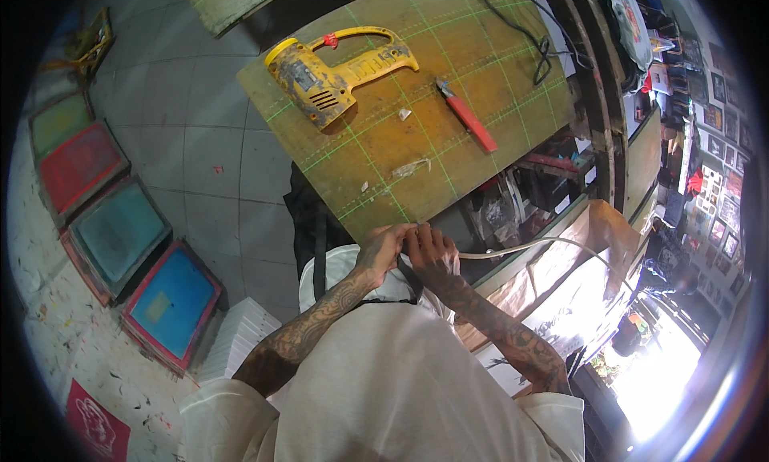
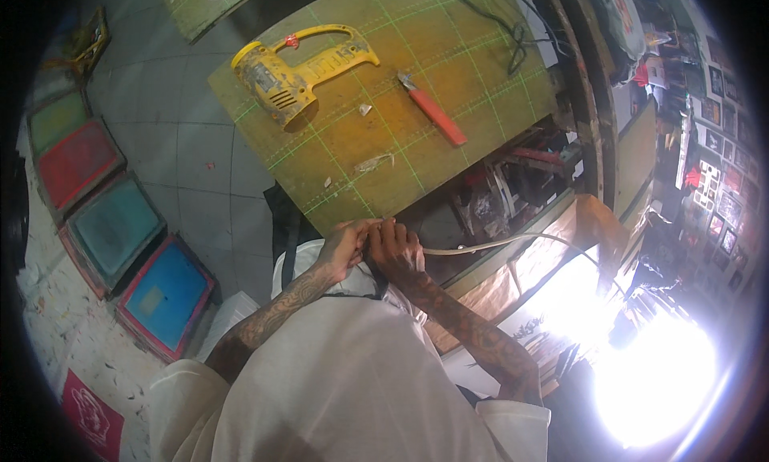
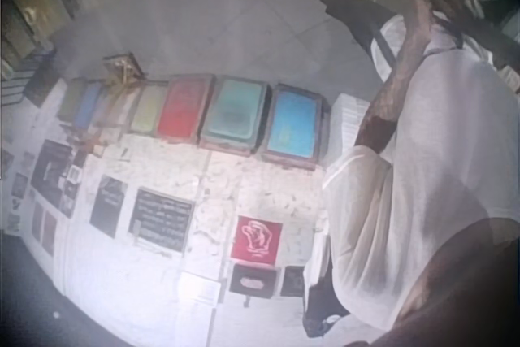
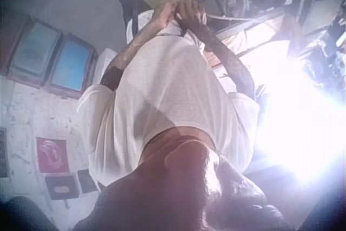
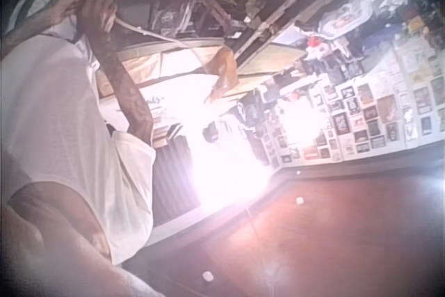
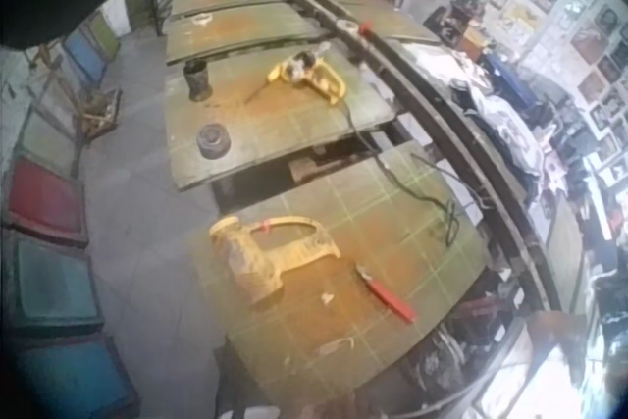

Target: The person strips the outer insulation from a power cord using a utility knife, then twists the exposed inner wires together. They use pliers to crimp a connector onto the wires and wrap the connection with electrical tape.

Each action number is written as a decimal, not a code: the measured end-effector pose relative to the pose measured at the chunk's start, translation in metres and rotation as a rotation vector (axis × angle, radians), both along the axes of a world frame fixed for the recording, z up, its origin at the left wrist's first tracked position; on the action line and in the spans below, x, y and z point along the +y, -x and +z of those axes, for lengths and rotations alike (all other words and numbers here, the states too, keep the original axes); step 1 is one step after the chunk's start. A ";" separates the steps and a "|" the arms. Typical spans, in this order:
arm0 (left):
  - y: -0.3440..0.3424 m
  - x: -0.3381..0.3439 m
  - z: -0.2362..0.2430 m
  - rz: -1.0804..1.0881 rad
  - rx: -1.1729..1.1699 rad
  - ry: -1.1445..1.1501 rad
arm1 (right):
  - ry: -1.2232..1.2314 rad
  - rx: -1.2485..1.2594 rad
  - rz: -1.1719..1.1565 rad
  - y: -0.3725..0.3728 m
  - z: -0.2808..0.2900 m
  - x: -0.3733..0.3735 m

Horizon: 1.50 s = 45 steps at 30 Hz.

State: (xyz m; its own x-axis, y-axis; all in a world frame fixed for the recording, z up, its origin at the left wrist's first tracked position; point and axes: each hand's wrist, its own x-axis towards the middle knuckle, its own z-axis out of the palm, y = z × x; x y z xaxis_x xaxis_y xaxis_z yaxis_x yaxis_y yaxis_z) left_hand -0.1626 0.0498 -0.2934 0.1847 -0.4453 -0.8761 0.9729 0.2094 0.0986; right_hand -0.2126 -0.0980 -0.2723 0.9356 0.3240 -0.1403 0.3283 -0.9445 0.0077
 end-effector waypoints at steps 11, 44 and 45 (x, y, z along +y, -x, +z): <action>0.008 -0.003 -0.004 -0.100 -0.350 -0.101 | -0.224 0.047 -0.100 -0.006 0.001 -0.006; -0.087 0.014 0.150 -0.260 -0.929 0.381 | -1.329 0.228 -0.488 -0.058 0.206 -0.038; -0.087 0.013 0.154 -0.236 -0.890 0.412 | -1.356 0.198 -0.455 -0.057 0.208 -0.038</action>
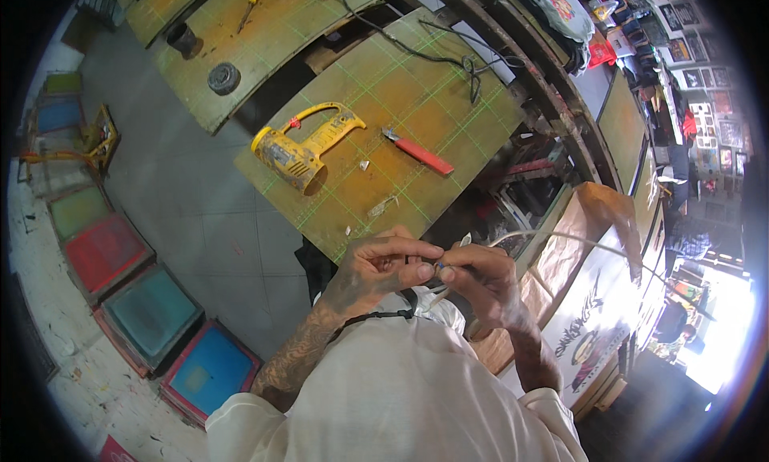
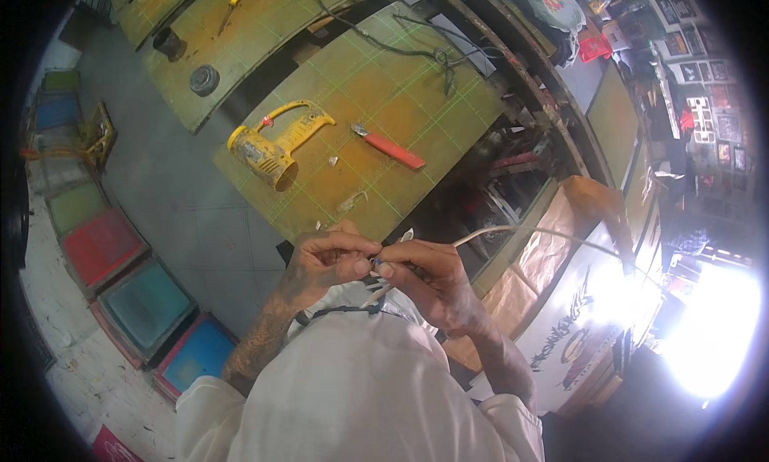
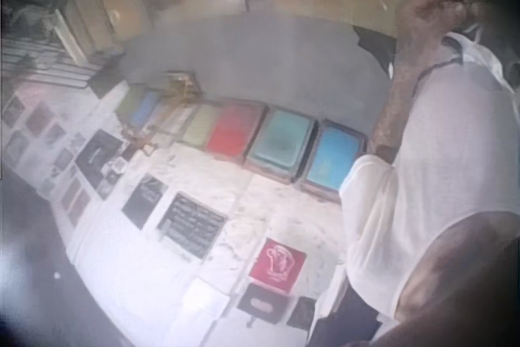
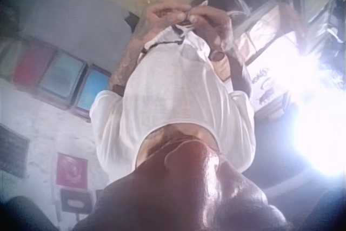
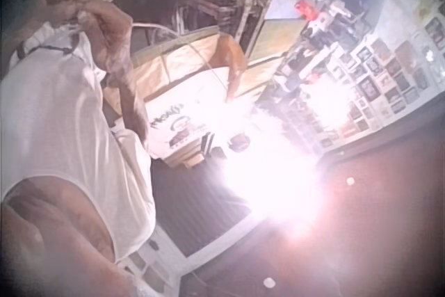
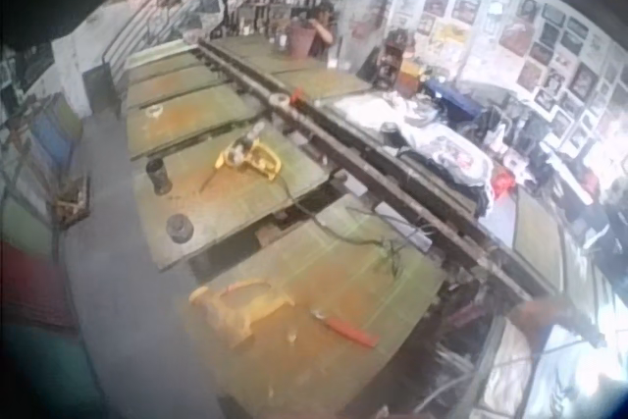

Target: The person strips the outer insulation from a power cord using a utility knife, then twists the exposed inner wires together. They use pliers to crimp a connector onto the wires and wrap the connection with electrical tape.

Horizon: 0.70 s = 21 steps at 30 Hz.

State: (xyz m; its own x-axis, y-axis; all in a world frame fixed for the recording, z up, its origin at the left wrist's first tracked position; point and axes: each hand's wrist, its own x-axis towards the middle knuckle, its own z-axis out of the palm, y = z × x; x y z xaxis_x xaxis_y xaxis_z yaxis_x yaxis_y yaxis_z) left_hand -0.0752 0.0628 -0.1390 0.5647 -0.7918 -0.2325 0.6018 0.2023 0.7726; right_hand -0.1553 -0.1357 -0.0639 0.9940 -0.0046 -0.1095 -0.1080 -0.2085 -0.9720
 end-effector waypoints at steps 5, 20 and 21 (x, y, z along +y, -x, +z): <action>-0.002 -0.004 0.041 0.023 -0.028 0.088 | 0.002 -0.082 0.126 0.001 0.028 -0.008; 0.045 -0.028 0.154 0.455 -0.585 0.740 | -0.713 -0.946 0.397 -0.014 0.087 0.030; 0.044 -0.028 0.154 0.451 -0.587 0.754 | -0.733 -0.970 0.408 -0.017 0.087 0.030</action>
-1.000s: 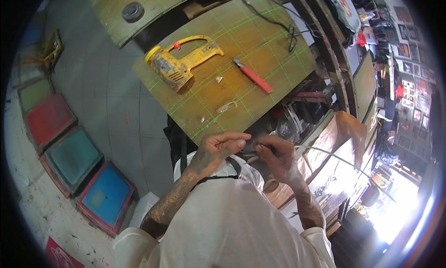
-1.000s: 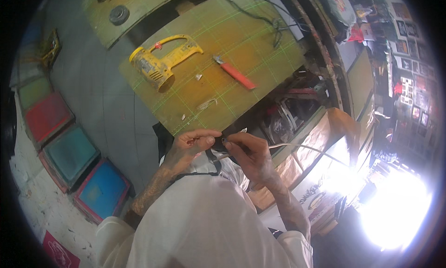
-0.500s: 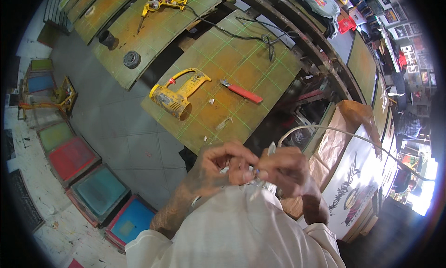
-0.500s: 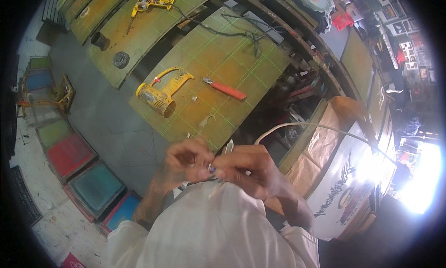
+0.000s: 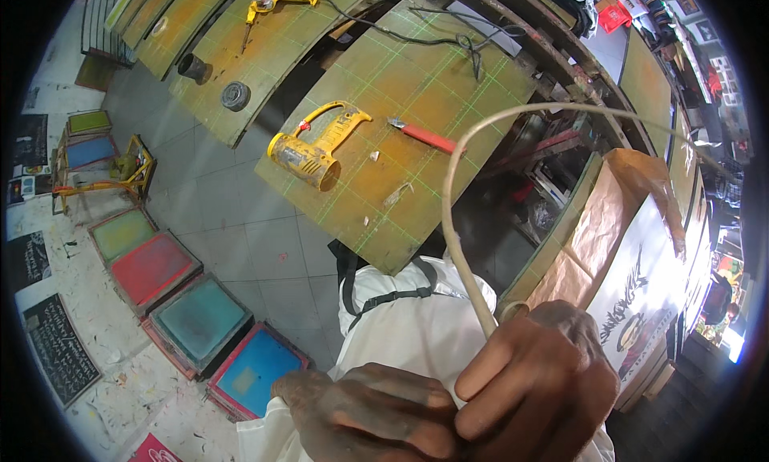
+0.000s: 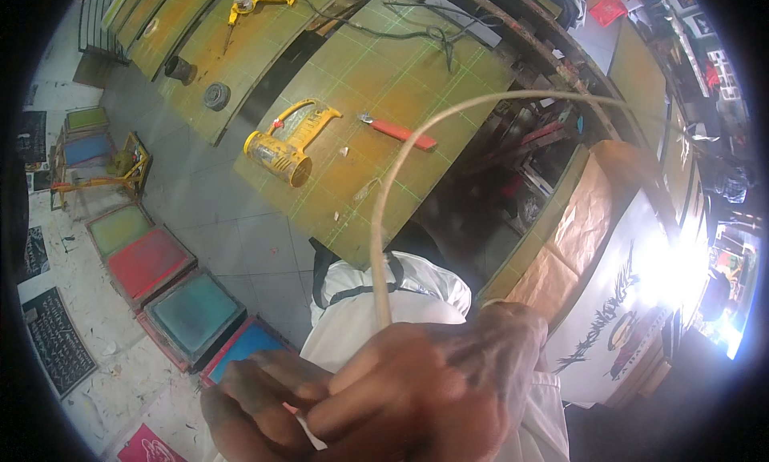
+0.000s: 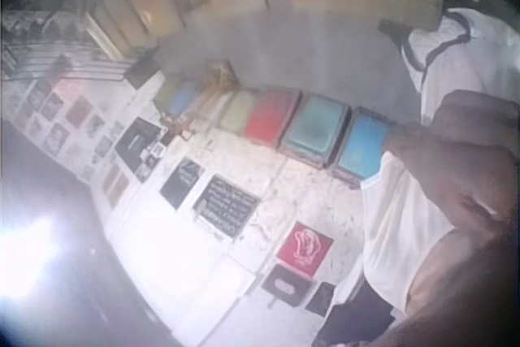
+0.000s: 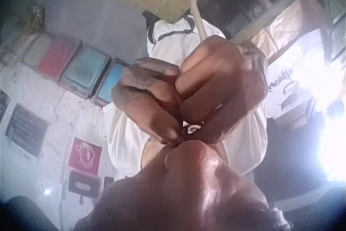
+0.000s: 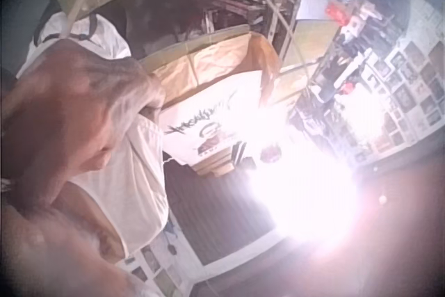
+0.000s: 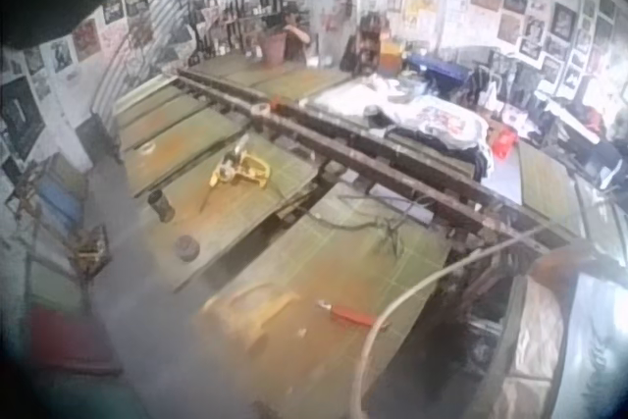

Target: The person strips the outer insulation from a power cord using a utility knife, then twists the exposed inner wires together. They use pliers to crimp a connector onto the wires and wrap the connection with electrical tape.

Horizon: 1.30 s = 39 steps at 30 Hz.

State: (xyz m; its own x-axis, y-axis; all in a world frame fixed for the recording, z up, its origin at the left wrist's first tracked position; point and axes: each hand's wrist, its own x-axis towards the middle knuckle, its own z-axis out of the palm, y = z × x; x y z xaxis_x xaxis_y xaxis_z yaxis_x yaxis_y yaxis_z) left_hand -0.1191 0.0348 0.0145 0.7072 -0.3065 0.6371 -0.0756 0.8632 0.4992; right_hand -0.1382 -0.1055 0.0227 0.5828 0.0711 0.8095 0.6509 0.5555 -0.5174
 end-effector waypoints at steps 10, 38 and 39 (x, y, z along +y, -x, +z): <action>0.014 -0.007 0.030 0.099 0.191 -0.190 | -0.023 -0.101 0.075 -0.016 0.001 -0.006; -0.044 0.002 -0.030 -0.115 0.417 -0.558 | 0.610 0.688 -0.377 0.002 -0.009 -0.073; -0.051 0.001 -0.038 -0.120 0.465 -0.556 | 0.574 0.945 -0.416 0.004 -0.011 -0.071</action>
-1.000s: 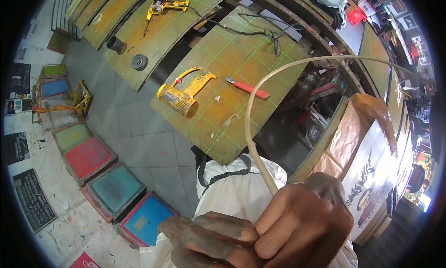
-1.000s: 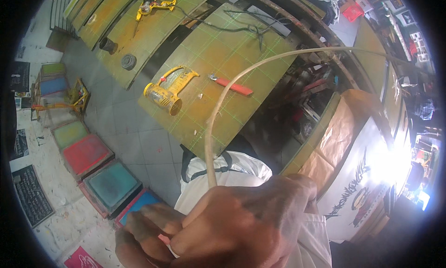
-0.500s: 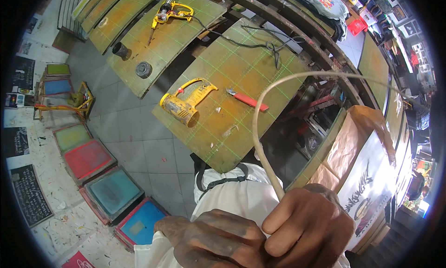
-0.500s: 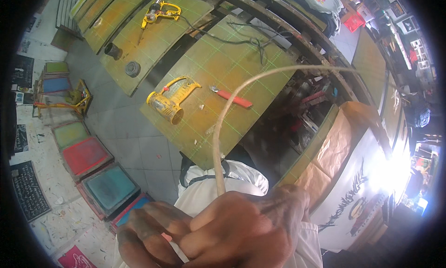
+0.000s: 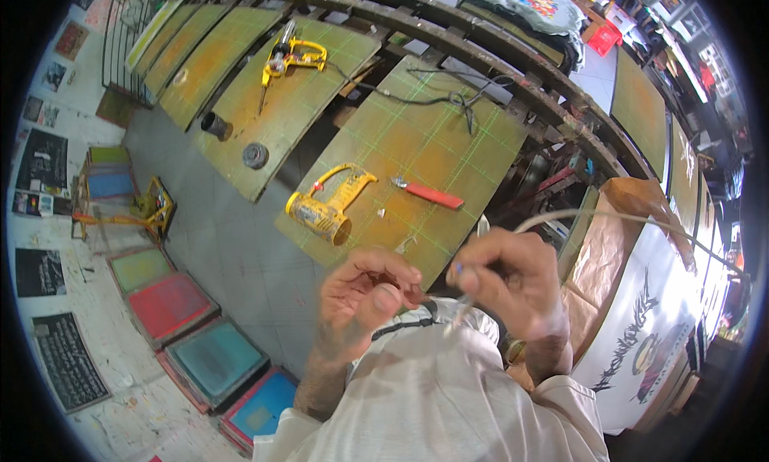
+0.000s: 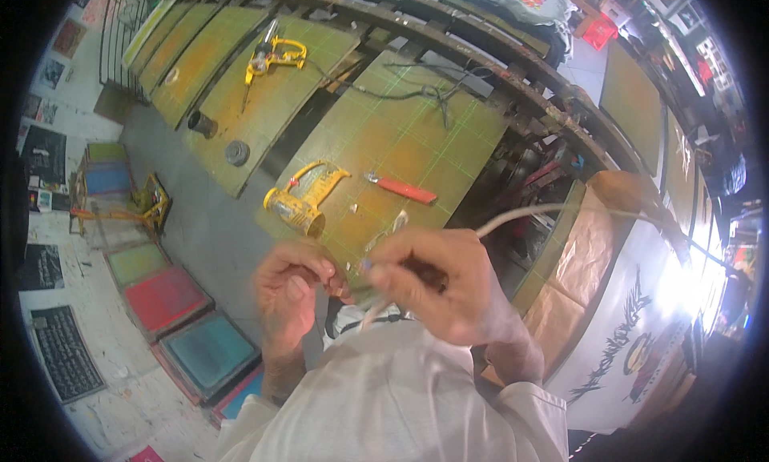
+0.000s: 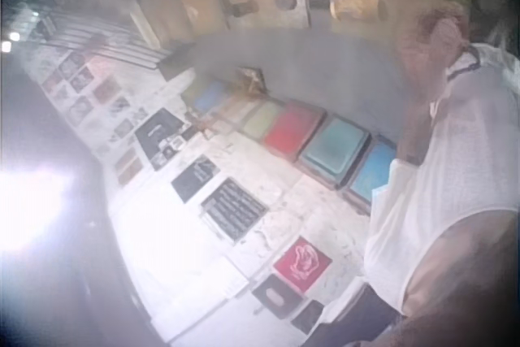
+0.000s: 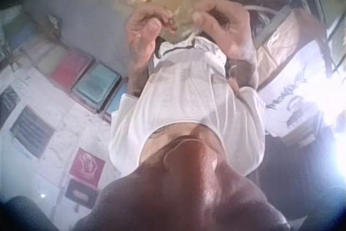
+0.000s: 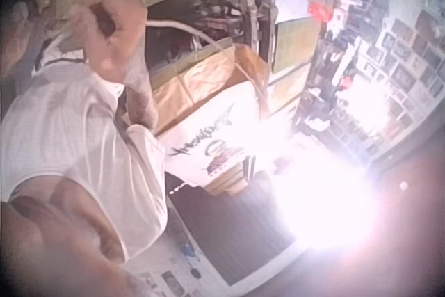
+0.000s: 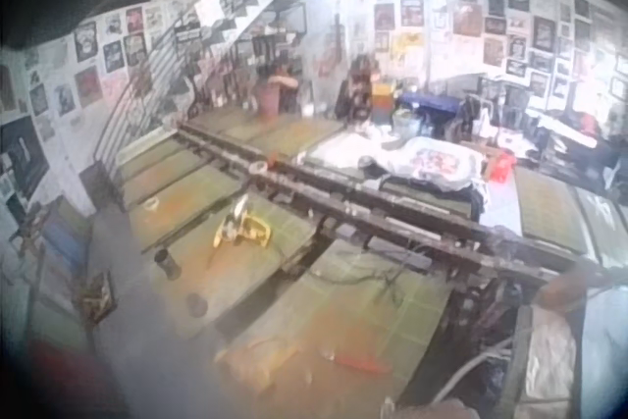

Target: The person strips the outer insulation from a power cord using a utility knife, then twists the exposed inner wires together. They use pliers to crimp a connector onto the wires and wrap the connection with electrical tape.

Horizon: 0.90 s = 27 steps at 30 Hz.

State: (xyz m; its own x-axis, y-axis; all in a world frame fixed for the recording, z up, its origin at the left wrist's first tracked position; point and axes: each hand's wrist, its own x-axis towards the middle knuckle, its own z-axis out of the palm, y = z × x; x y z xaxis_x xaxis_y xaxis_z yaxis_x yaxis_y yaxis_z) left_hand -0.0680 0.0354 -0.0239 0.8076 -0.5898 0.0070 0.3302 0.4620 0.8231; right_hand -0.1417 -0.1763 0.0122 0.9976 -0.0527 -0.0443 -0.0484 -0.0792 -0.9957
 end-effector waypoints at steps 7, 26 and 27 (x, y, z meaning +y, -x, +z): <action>-0.001 -0.026 -0.014 -0.040 -0.085 -0.146 | -0.259 -0.039 -0.236 0.003 -0.015 0.002; 0.002 -0.044 -0.005 -0.098 0.125 -0.175 | -0.180 -0.130 -0.335 0.016 -0.023 0.000; 0.003 -0.046 -0.005 -0.102 0.139 -0.162 | -0.139 -0.150 -0.339 0.015 -0.025 0.000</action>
